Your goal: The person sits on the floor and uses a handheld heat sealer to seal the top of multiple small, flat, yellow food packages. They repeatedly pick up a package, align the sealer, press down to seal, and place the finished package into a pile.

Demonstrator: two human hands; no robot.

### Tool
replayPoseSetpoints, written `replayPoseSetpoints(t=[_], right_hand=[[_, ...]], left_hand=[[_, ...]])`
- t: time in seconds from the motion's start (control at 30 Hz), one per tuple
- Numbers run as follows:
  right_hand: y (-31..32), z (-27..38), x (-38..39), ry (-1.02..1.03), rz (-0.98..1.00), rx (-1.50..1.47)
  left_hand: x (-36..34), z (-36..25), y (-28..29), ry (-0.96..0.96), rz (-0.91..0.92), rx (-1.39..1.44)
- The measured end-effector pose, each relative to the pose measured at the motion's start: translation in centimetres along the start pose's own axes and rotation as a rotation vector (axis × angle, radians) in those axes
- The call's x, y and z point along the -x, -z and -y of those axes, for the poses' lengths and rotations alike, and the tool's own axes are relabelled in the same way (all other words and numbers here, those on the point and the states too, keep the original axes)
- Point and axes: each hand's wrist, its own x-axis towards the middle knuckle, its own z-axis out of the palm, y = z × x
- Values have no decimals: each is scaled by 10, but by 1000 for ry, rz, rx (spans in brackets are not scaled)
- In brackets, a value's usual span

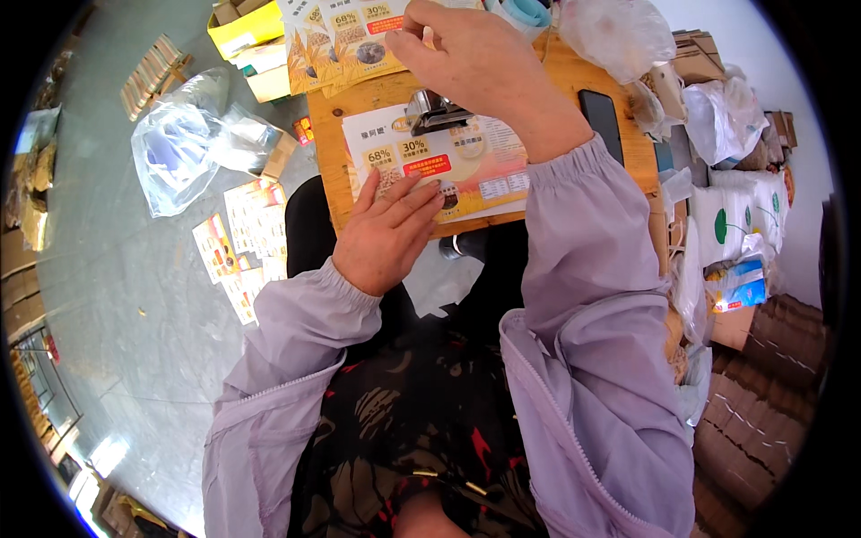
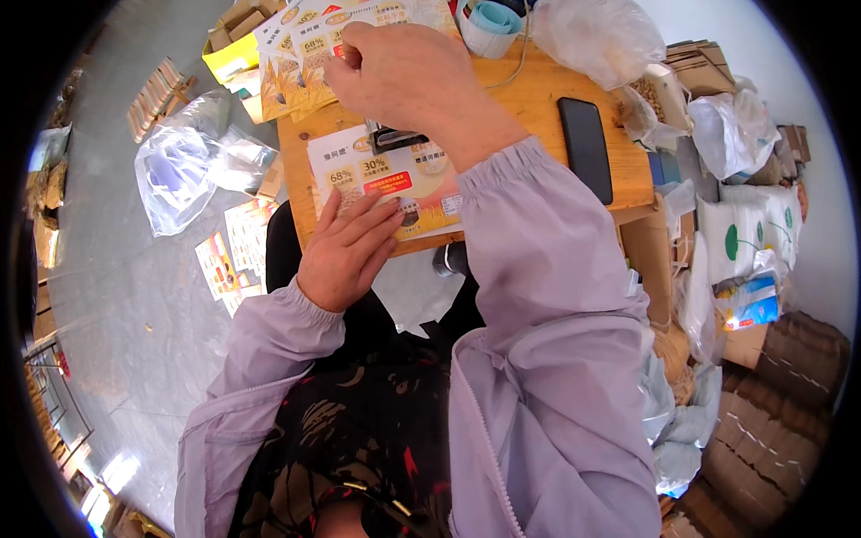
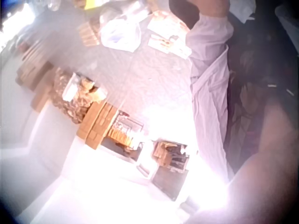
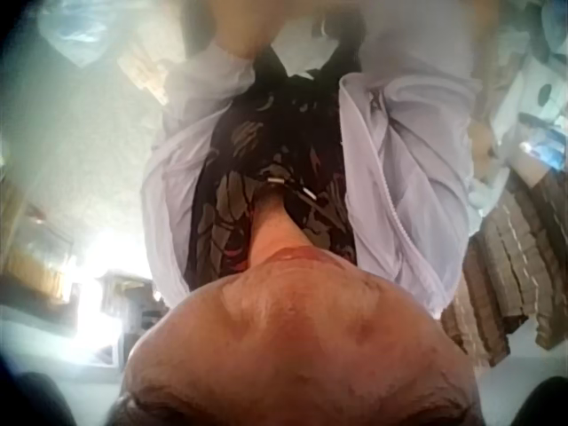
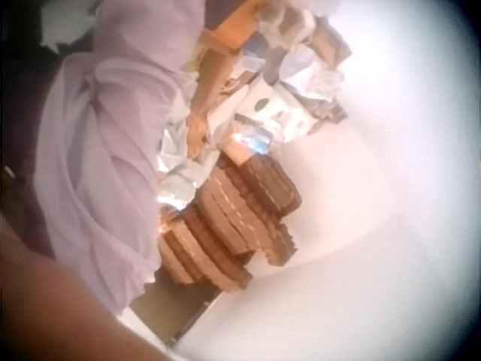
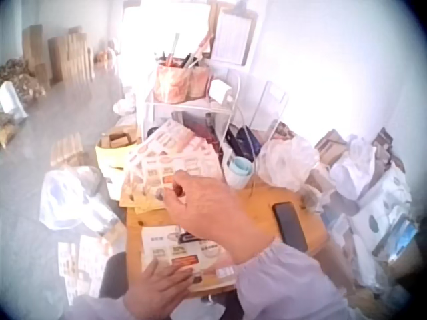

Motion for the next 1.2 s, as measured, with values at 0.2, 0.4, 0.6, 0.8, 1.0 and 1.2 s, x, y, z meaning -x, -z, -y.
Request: replayPoseSetpoints(t=[0.2, 0.4, 0.6, 0.8, 1.0, 1.2], right_hand=[[-15, -4, 7, -80, 90, -70], [-16, -4, 2, -86, 113, -35], [-4, -1, 8, -45, 131, 1], [53, -8, 6, 31, -97, -224], [105, -14, 37, -181, -143, -432], [112, -51, 64, -89, -238, -372]], left_hand=[[-1, -3, 2, 10, 6, 23], [0, -3, 1, 4, -12, 33], [0, 1, 1, -29, 14, 1], [0, -5, 5, 1, 35, -22], [11, -5, -2, -86, 73, -92], [12, -11, 3, -74, -114, 51]])
